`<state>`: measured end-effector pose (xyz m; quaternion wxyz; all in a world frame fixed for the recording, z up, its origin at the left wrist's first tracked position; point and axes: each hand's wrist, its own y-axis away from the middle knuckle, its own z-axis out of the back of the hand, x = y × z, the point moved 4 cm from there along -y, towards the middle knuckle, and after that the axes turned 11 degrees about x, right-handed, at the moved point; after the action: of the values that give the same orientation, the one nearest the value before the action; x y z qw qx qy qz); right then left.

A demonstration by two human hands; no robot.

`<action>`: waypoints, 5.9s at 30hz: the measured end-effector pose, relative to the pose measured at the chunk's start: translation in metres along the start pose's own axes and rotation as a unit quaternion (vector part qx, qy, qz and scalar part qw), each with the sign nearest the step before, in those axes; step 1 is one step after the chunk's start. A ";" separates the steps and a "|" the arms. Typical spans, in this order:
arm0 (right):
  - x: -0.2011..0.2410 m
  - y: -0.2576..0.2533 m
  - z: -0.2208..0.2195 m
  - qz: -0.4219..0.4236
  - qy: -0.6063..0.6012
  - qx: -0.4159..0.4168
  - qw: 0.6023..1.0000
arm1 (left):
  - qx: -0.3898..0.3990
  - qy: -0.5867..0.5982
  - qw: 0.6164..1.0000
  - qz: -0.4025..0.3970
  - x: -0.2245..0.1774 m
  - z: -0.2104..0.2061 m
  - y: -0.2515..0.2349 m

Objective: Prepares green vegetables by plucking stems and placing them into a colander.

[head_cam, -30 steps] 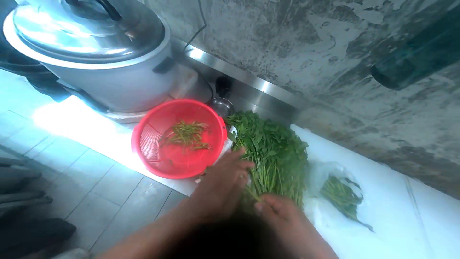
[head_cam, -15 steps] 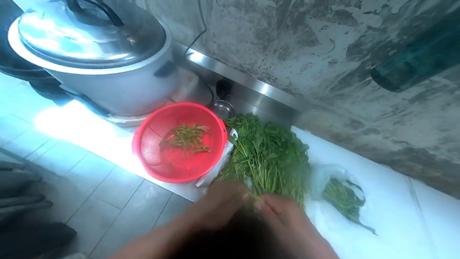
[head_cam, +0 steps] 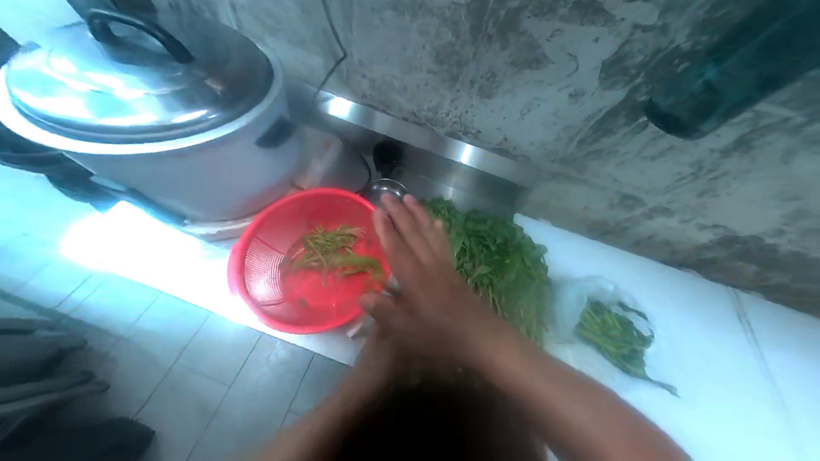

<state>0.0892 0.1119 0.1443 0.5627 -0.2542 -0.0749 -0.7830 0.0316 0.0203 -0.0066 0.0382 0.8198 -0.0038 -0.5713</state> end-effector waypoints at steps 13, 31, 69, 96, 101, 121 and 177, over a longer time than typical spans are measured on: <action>-0.092 0.103 -0.058 -0.325 -0.343 0.003 0.882 | 0.108 -0.218 0.968 -0.061 0.012 -0.037 -0.070; -0.194 0.260 0.000 -0.473 0.024 -0.150 0.868 | 0.246 -0.710 0.659 -0.013 0.080 -0.024 -0.126; -0.099 0.206 -0.072 -0.224 -0.438 0.084 0.867 | -0.030 -0.623 0.683 -0.382 -0.120 -0.006 -0.023; -0.071 0.160 -0.028 -0.224 -0.487 -0.035 0.844 | -0.169 -0.618 0.685 -0.345 -0.100 0.032 -0.008; -0.064 0.161 -0.025 -0.231 -0.543 -0.039 0.806 | -0.147 -0.626 0.708 -0.291 -0.069 0.032 -0.012; -0.043 0.165 -0.023 -0.141 -0.587 0.047 0.796 | -0.069 -0.630 0.710 -0.308 -0.051 0.021 -0.017; -0.013 0.149 -0.023 -0.236 -0.071 0.031 0.969 | 0.029 -0.183 0.967 0.173 -0.024 -0.031 -0.027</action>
<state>0.2219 0.0609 0.0935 0.3629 -0.2667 -0.1973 -0.8708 0.0512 0.0500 0.0249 0.1118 0.6886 -0.1691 -0.6963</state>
